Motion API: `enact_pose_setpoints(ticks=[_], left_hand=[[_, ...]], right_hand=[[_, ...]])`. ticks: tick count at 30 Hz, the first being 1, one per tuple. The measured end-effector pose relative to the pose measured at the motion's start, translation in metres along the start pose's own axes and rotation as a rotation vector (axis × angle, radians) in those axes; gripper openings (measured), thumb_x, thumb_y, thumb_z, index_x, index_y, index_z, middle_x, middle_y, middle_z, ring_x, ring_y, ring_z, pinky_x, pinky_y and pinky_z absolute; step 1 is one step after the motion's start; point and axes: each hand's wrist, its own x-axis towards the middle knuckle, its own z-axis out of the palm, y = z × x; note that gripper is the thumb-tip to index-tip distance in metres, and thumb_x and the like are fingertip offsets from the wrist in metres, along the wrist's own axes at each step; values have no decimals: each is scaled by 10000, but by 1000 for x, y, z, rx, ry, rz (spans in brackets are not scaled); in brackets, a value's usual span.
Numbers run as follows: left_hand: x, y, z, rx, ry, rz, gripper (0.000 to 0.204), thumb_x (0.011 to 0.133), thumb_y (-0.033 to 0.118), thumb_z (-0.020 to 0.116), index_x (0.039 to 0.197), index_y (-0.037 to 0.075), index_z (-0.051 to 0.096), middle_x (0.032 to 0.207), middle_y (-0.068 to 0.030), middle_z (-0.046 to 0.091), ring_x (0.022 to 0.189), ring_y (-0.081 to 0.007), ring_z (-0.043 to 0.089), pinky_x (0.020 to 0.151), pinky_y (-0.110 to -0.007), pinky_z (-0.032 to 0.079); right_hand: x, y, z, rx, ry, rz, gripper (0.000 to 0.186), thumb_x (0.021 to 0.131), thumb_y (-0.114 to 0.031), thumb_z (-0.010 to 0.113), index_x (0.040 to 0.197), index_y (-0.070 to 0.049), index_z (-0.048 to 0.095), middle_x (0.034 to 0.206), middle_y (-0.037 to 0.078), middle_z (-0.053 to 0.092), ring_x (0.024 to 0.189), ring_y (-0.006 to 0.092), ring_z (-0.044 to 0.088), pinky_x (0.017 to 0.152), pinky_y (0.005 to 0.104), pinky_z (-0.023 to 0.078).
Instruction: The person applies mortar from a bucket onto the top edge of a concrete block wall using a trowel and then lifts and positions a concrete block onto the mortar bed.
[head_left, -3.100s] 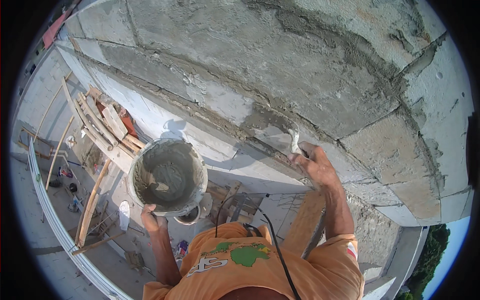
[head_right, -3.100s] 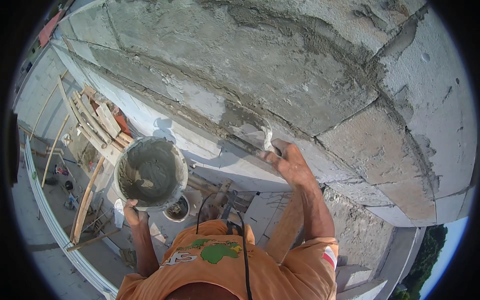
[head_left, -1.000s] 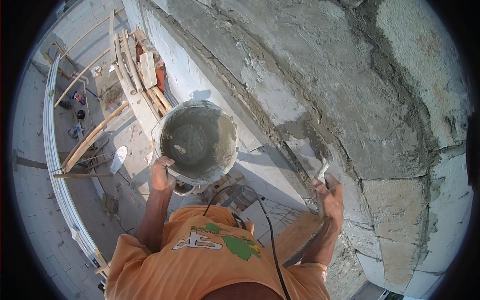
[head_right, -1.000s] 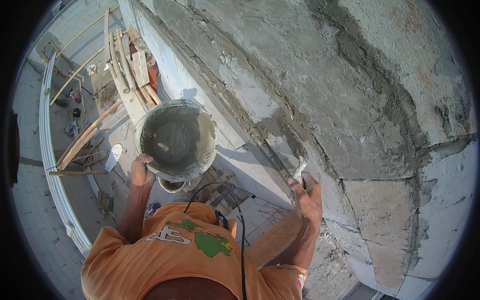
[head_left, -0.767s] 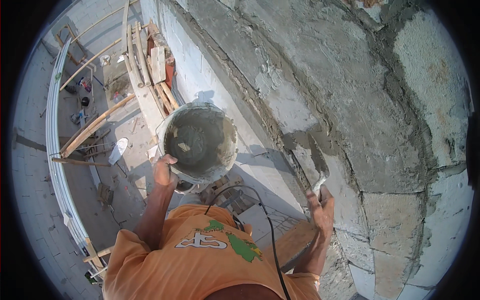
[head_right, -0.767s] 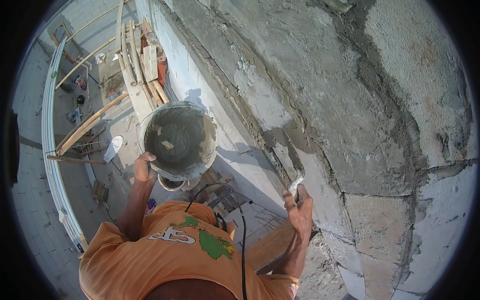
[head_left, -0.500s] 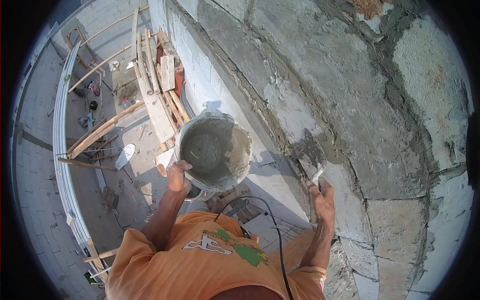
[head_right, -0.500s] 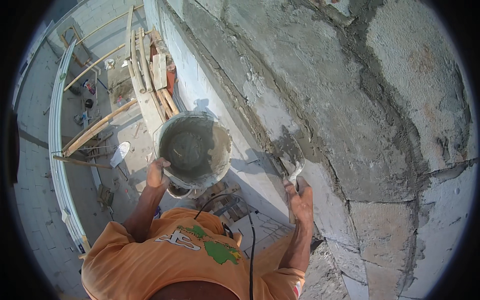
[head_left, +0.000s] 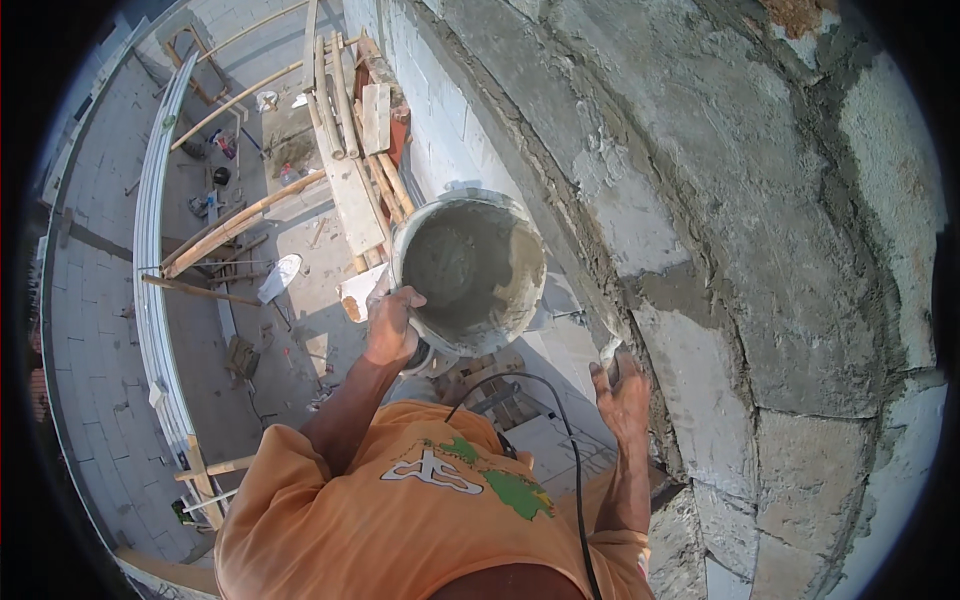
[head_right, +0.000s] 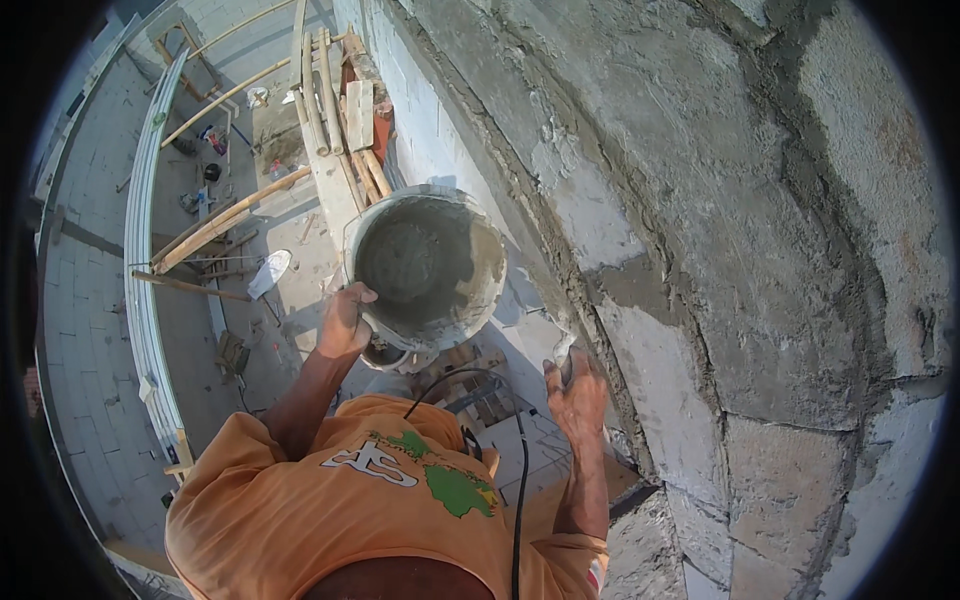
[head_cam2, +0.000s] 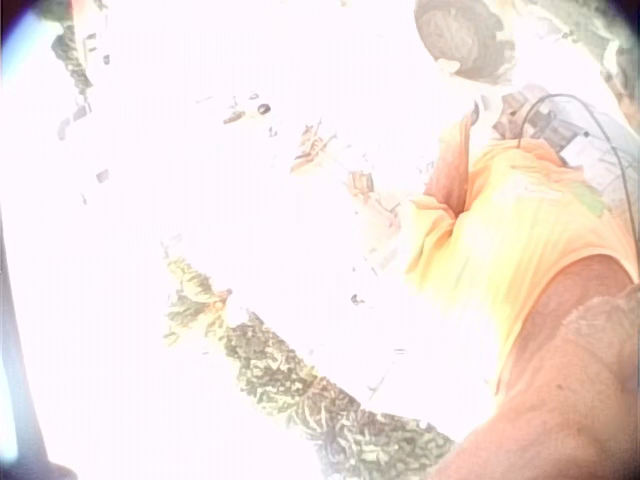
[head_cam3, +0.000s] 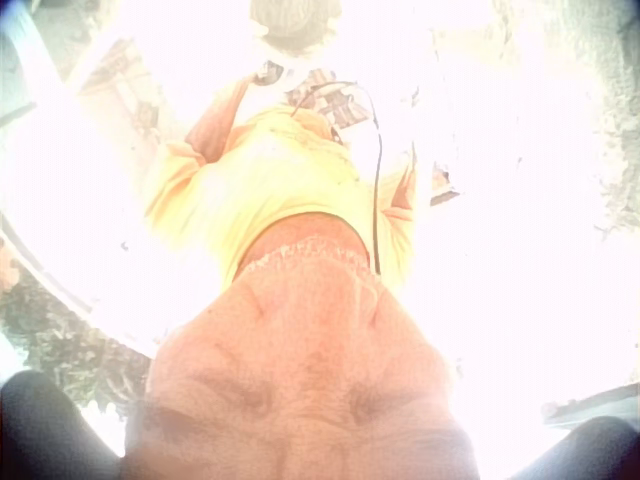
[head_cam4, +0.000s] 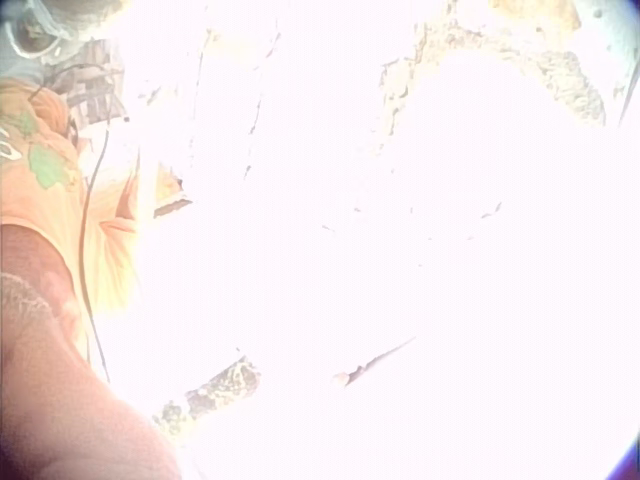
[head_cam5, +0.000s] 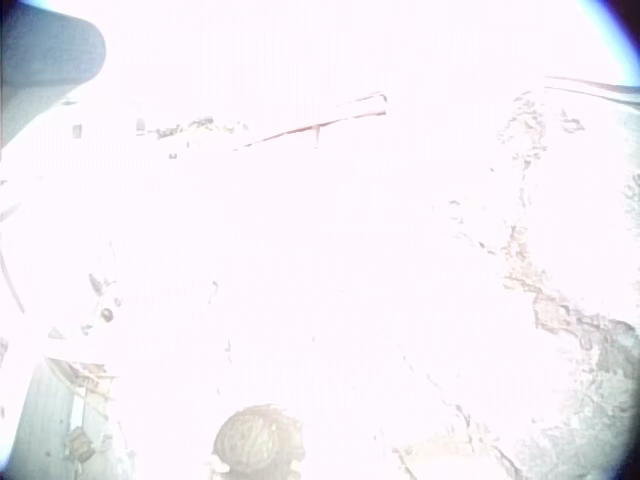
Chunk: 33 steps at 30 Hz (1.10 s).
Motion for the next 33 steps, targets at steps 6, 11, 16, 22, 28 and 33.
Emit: enact_pose_setpoints(ticks=[6, 11, 16, 22, 28, 33], left_hand=[[25, 65, -4, -365, 12, -181, 603, 701, -39, 488, 1299, -21, 556, 1000, -59, 625, 874, -147, 549, 793, -263, 450], [30, 75, 1, -693, 215, -430, 272, 617, -120, 586, 860, -8, 636, 921, -229, 602, 804, -380, 614, 766, -415, 494], [30, 68, -4, -210, 64, -196, 358, 735, -99, 563, 1061, 39, 614, 994, -167, 628, 844, -303, 639, 767, -415, 541], [33, 83, -4, -1067, 232, -619, 682, 728, -86, 491, 1401, 22, 507, 1047, -60, 594, 859, -137, 546, 749, -248, 471], [26, 72, 1, -981, 264, -601, 719, 719, -72, 506, 1432, 18, 479, 1124, -83, 612, 833, -135, 554, 736, -250, 479], [23, 64, 14, -734, 215, -565, 783, 705, -31, 521, 1480, 6, 419, 1187, -119, 614, 829, -152, 558, 767, -272, 492]], right_hand=[[38, -17, 13, -302, -16, -274, 351, 757, -143, 739, 1056, -21, 603, 984, 185, 588, 875, 399, 633, 708, 486, 533], [77, -37, 18, -506, 22, -405, 371, 734, -62, 715, 1073, -24, 569, 998, 180, 510, 938, 373, 587, 686, 479, 550], [101, -66, 5, -511, -37, -527, 366, 746, -73, 707, 1069, 16, 559, 958, 182, 556, 884, 366, 642, 681, 443, 569], [112, -70, -8, -259, -364, -386, 361, 845, -150, 684, 1096, 90, 584, 932, 251, 627, 800, 426, 670, 713, 477, 549], [112, -73, -13, -366, -303, -589, 316, 890, -152, 626, 1076, 98, 580, 926, 259, 629, 742, 421, 679, 679, 476, 557], [134, -117, 11, -586, -183, -774, 218, 860, -68, 581, 1016, 81, 548, 899, 255, 627, 689, 380, 687, 575, 456, 566]])
